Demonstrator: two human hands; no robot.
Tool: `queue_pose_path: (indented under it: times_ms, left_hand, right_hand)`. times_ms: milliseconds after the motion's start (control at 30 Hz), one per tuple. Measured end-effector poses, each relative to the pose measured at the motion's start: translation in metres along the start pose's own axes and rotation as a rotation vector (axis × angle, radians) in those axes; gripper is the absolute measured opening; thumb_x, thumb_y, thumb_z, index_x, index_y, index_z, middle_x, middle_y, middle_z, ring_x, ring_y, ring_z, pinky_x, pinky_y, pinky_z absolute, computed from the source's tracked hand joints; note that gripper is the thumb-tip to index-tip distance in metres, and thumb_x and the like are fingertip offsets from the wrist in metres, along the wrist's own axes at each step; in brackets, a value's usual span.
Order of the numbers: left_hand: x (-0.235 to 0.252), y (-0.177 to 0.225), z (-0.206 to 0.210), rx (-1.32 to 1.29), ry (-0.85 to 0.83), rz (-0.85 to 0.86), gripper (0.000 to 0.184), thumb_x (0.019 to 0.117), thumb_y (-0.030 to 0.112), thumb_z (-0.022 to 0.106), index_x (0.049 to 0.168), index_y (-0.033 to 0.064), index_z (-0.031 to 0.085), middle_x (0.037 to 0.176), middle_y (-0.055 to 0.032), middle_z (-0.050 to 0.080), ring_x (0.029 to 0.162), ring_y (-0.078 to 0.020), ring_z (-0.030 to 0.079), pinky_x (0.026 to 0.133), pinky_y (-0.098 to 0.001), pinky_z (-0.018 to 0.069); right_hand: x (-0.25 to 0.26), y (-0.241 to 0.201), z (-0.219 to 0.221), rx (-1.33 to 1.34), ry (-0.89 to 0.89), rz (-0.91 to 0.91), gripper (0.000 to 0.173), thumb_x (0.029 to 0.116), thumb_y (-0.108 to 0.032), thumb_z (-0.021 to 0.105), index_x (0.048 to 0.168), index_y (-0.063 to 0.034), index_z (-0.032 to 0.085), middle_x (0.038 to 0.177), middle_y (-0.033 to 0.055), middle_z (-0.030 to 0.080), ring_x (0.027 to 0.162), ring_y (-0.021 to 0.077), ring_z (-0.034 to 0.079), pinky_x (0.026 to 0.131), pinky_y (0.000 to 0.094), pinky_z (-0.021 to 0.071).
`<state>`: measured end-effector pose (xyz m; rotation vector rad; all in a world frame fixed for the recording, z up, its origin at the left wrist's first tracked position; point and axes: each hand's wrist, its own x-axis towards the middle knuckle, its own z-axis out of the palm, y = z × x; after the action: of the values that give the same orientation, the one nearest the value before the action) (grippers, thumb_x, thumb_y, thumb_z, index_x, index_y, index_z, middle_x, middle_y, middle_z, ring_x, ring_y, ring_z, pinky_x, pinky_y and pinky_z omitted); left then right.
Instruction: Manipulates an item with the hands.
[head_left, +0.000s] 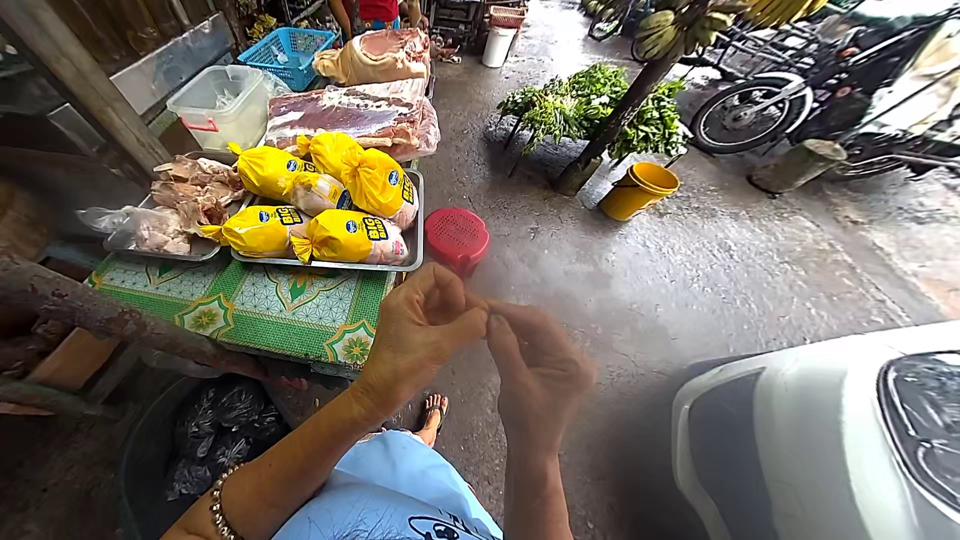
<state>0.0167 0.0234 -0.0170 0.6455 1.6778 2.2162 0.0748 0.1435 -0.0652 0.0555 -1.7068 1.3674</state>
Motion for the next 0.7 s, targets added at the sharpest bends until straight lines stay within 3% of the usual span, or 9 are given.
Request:
queue_pose_path:
  times_ms: [200, 267, 333, 400, 533, 700]
  left_hand:
    - [0.000, 0.002, -0.005, 0.209, -0.028, 0.054, 0.014, 0.0882, -0.003, 0.070, 0.088, 0.0068, 0.059, 0.083, -0.0041, 0.072, 0.075, -0.0093, 0.070, 0.070, -0.0224, 0.0597]
    - [0.000, 0.002, -0.006, 0.200, -0.040, 0.033, 0.015, 0.0882, -0.003, 0.071, 0.090, 0.0063, 0.059, 0.084, -0.0047, 0.072, 0.076, -0.0105, 0.071, 0.071, -0.0240, 0.0610]
    - [0.000, 0.001, -0.005, 0.081, -0.077, -0.052, 0.017, 0.0891, -0.005, 0.069, 0.094, 0.0040, 0.056, 0.086, -0.0072, 0.072, 0.078, -0.0135, 0.073, 0.076, -0.0277, 0.0626]
    - [-0.001, 0.000, -0.004, -0.115, -0.086, -0.181, 0.018, 0.0917, -0.009, 0.064, 0.096, 0.0038, 0.052, 0.087, -0.0085, 0.072, 0.075, -0.0147, 0.073, 0.075, -0.0285, 0.0624]
    - [0.006, 0.001, -0.016, -0.455, -0.111, -0.417, 0.015, 0.0970, -0.005, 0.055, 0.094, 0.0102, 0.054, 0.086, -0.0075, 0.071, 0.071, -0.0161, 0.071, 0.074, -0.0348, 0.0633]
    - [0.010, -0.003, -0.025, -0.627, -0.208, -0.512, 0.018, 0.1004, 0.000, 0.051, 0.092, 0.0113, 0.063, 0.088, -0.0072, 0.071, 0.071, -0.0147, 0.071, 0.072, -0.0337, 0.0640]
  right_hand:
    - [-0.003, 0.002, 0.003, -0.060, 0.001, -0.016, 0.013, 0.0915, -0.001, 0.064, 0.096, 0.0077, 0.073, 0.091, 0.0049, 0.075, 0.081, 0.0016, 0.071, 0.076, 0.0166, 0.0605]
    - [-0.003, 0.003, 0.003, -0.021, 0.006, 0.027, 0.013, 0.0955, -0.003, 0.062, 0.095, 0.0044, 0.073, 0.088, 0.0014, 0.075, 0.078, 0.0012, 0.071, 0.073, 0.0170, 0.0612]
    - [-0.001, 0.004, 0.002, 0.107, 0.035, 0.190, 0.025, 0.1049, -0.010, 0.052, 0.088, -0.0060, 0.071, 0.081, -0.0048, 0.073, 0.074, 0.0017, 0.070, 0.068, 0.0191, 0.0607]
    - [0.001, 0.006, -0.001, 0.264, 0.051, 0.376, 0.042, 0.1111, -0.020, 0.037, 0.085, -0.0098, 0.069, 0.079, -0.0027, 0.073, 0.073, 0.0058, 0.071, 0.066, 0.0231, 0.0617]
    - [0.001, 0.010, -0.007, 0.413, 0.024, 0.485, 0.039, 0.1116, -0.020, 0.033, 0.095, -0.0064, 0.066, 0.087, 0.0044, 0.074, 0.076, 0.0116, 0.073, 0.065, 0.0264, 0.0625]
    - [0.000, 0.011, -0.007, 0.404, 0.019, 0.423, 0.021, 0.1072, -0.010, 0.044, 0.115, -0.0025, 0.062, 0.093, 0.0073, 0.073, 0.075, 0.0143, 0.072, 0.065, 0.0285, 0.0630]
